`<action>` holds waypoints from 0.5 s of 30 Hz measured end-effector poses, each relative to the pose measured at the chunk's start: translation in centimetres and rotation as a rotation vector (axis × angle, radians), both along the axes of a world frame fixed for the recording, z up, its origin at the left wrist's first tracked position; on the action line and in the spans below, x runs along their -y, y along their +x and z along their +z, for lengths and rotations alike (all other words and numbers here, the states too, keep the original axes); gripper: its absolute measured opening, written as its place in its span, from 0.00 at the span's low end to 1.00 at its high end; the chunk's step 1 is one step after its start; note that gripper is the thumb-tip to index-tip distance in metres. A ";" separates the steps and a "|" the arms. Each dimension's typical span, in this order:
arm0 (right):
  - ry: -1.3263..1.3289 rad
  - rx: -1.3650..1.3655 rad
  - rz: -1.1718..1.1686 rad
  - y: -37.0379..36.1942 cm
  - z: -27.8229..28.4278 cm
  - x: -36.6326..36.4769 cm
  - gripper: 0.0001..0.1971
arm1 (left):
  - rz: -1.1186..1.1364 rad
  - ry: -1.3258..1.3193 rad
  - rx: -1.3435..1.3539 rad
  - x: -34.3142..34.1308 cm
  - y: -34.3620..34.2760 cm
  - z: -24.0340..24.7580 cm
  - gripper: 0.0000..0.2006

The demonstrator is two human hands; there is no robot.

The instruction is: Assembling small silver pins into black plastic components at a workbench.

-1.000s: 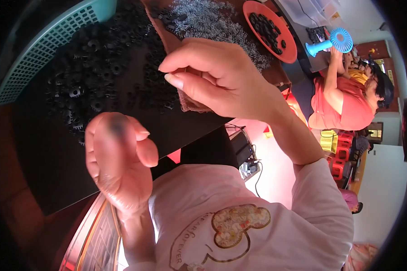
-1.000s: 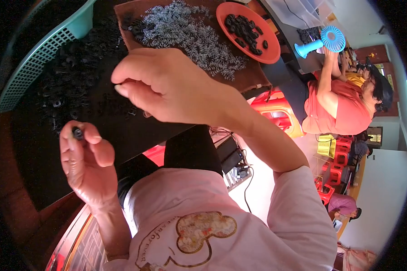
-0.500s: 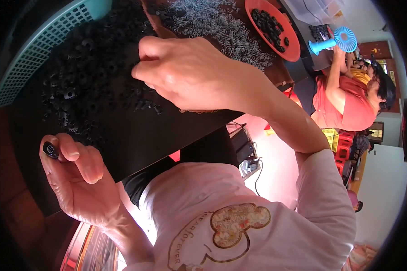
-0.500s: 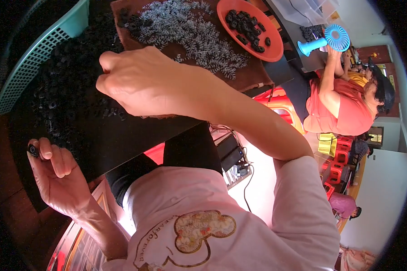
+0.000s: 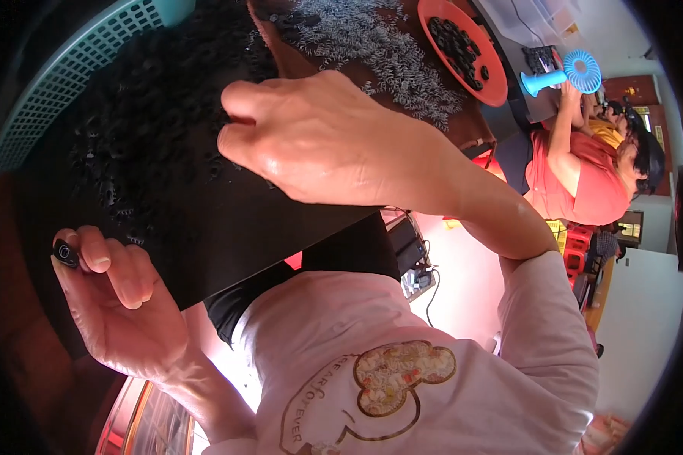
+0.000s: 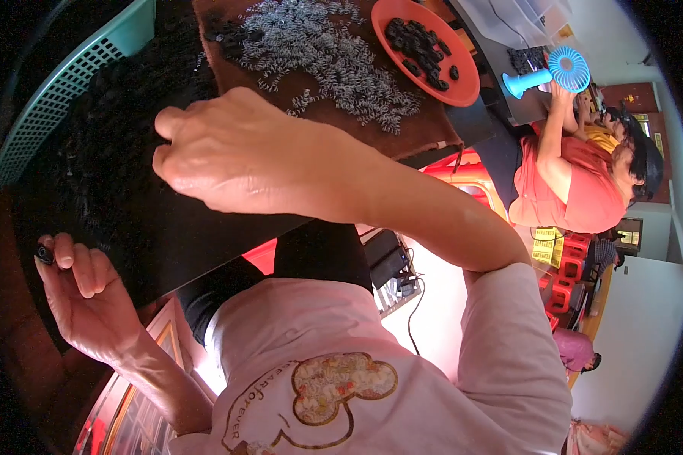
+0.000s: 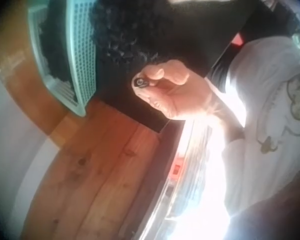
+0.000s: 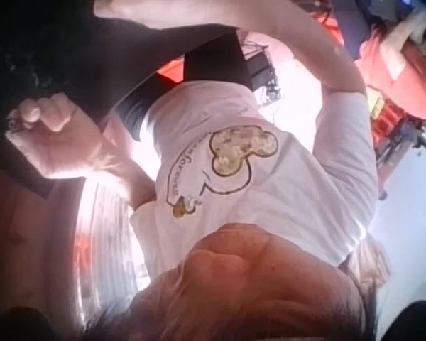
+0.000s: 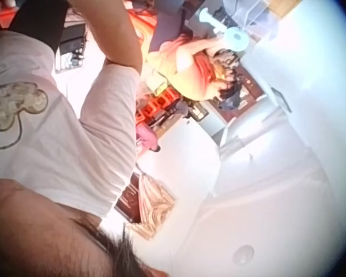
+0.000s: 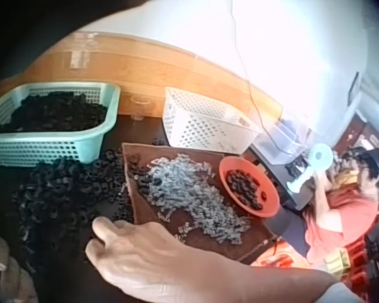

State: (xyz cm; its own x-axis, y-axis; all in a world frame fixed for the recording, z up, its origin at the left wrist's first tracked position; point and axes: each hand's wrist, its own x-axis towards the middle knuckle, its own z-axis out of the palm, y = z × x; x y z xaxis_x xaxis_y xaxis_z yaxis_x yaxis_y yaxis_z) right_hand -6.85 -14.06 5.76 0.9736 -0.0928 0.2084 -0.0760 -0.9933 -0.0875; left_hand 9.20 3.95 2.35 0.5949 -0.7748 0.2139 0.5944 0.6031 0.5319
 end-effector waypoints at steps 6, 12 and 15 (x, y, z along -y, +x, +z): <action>0.072 0.022 0.028 0.0 0.0 -0.3 0.04 | 0.030 0.008 -0.001 -0.6 0.7 0.0 0.12; 0.051 0.014 0.014 -0.2 -0.4 0.0 0.04 | -0.005 -0.024 -0.064 -0.9 1.5 0.1 0.11; 0.039 0.002 0.000 0.1 -0.5 0.0 0.05 | -0.010 -0.012 -0.040 -0.7 1.1 0.4 0.11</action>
